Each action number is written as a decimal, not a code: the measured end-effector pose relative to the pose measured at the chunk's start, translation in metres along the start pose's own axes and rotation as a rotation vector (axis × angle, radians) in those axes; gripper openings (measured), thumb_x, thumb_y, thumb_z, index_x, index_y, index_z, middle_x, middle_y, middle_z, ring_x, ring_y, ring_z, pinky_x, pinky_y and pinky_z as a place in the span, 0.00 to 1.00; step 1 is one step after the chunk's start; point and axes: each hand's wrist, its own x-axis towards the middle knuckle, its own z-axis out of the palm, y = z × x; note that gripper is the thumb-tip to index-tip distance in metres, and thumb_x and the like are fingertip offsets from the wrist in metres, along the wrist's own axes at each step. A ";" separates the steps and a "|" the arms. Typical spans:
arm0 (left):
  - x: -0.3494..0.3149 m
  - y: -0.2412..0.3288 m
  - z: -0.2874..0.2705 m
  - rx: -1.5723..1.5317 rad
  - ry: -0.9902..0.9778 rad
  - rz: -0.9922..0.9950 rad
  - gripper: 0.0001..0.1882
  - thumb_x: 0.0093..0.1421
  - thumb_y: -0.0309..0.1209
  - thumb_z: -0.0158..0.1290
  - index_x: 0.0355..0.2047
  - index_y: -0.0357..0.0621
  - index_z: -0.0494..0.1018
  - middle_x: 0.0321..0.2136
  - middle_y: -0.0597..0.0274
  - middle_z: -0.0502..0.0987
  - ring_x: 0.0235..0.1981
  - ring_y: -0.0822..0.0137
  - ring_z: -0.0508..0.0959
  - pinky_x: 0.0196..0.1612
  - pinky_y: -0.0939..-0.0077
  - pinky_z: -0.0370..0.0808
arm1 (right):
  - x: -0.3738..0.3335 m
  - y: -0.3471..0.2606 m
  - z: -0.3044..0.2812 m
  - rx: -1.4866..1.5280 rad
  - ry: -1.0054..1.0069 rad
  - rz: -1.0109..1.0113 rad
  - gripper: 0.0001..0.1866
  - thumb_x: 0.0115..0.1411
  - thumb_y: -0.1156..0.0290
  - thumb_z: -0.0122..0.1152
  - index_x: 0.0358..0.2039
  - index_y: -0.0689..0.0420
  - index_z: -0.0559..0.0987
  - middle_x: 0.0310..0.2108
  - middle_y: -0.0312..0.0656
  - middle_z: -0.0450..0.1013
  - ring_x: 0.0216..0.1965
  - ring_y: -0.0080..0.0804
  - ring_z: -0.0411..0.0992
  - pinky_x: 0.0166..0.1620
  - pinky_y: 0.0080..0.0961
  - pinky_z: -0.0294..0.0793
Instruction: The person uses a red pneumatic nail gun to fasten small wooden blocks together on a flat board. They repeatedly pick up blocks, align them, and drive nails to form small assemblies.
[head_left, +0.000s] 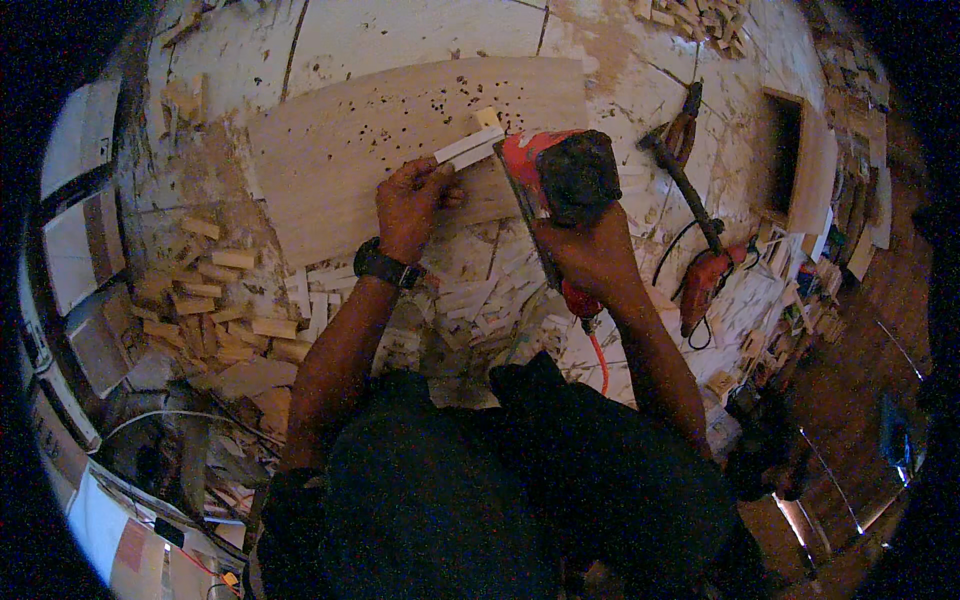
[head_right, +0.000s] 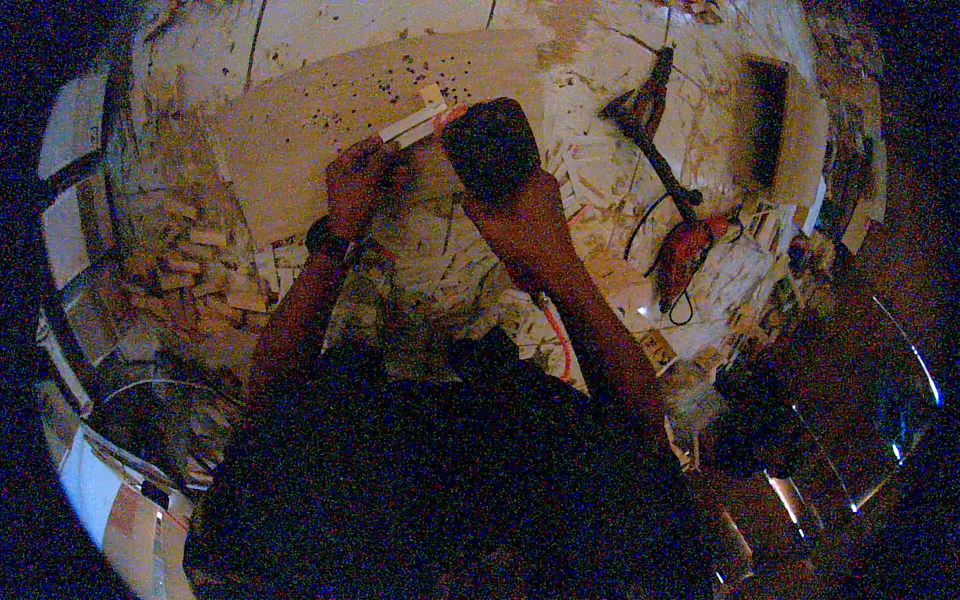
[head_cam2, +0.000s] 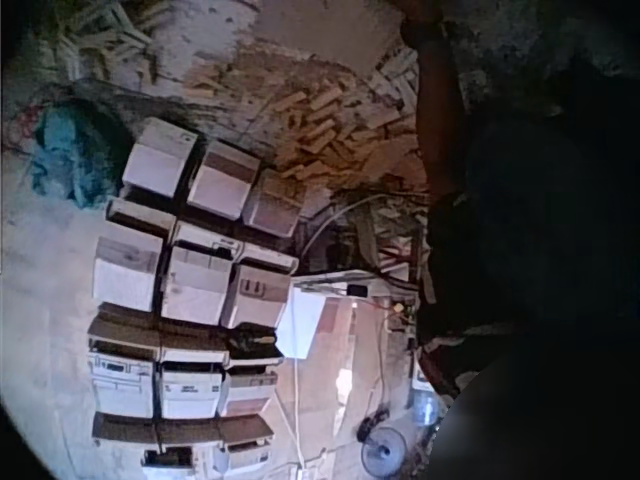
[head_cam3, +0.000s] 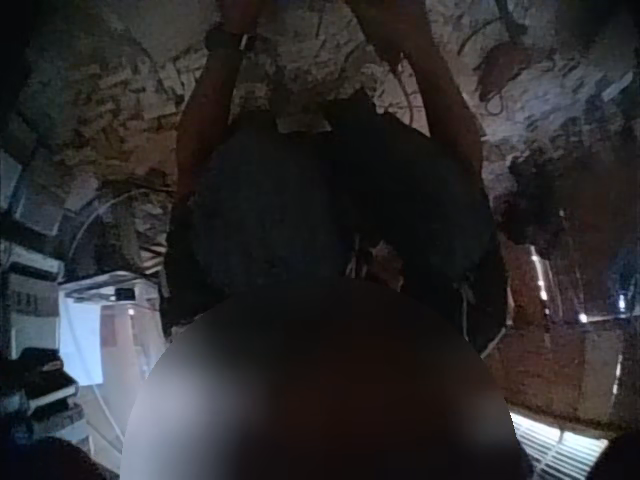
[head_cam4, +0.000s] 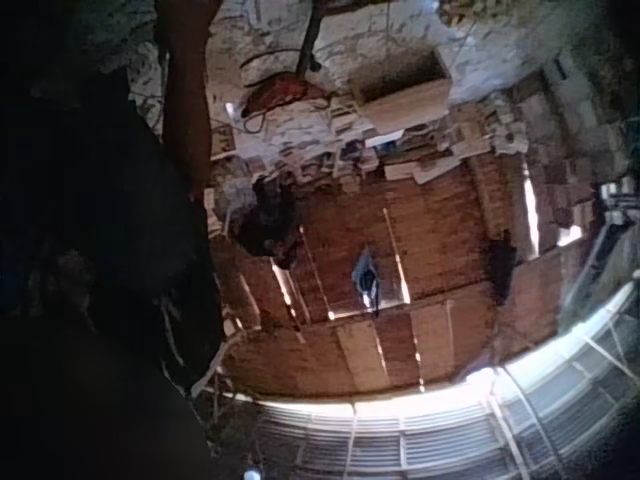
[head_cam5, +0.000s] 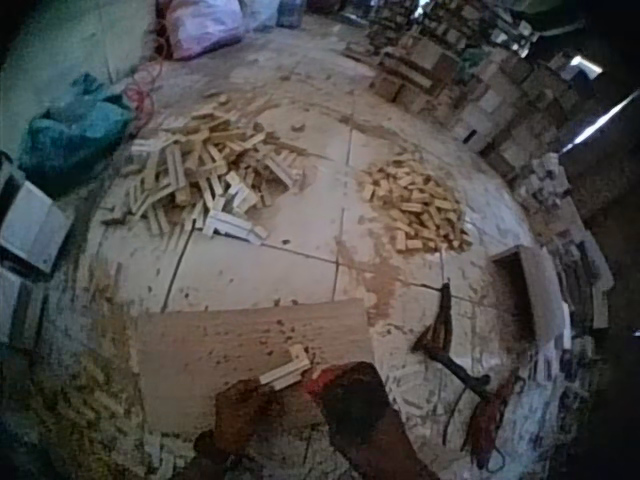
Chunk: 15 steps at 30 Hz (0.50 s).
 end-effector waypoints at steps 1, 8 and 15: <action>0.000 -0.002 0.000 -0.023 0.005 0.005 0.10 0.57 0.27 0.53 0.36 0.30 0.72 0.25 0.57 0.77 0.22 0.71 0.78 0.26 0.79 0.77 | -0.001 -0.001 0.000 0.025 0.002 0.014 0.11 0.46 0.71 0.57 0.31 0.59 0.75 0.28 0.46 0.76 0.28 0.43 0.74 0.35 0.35 0.72; 0.001 -0.009 0.000 -0.095 -0.012 0.057 0.10 0.57 0.27 0.53 0.35 0.30 0.72 0.25 0.58 0.77 0.22 0.71 0.78 0.26 0.79 0.76 | -0.001 -0.006 -0.006 0.006 -0.149 0.195 0.18 0.44 0.72 0.58 0.39 0.59 0.74 0.34 0.43 0.74 0.34 0.34 0.72 0.41 0.29 0.70; 0.000 -0.011 0.002 -0.086 -0.009 0.062 0.11 0.58 0.29 0.53 0.33 0.30 0.73 0.23 0.58 0.78 0.22 0.70 0.78 0.27 0.78 0.76 | 0.000 -0.002 0.004 -0.114 -0.130 0.132 0.14 0.47 0.71 0.56 0.37 0.58 0.74 0.34 0.49 0.74 0.35 0.45 0.73 0.40 0.36 0.71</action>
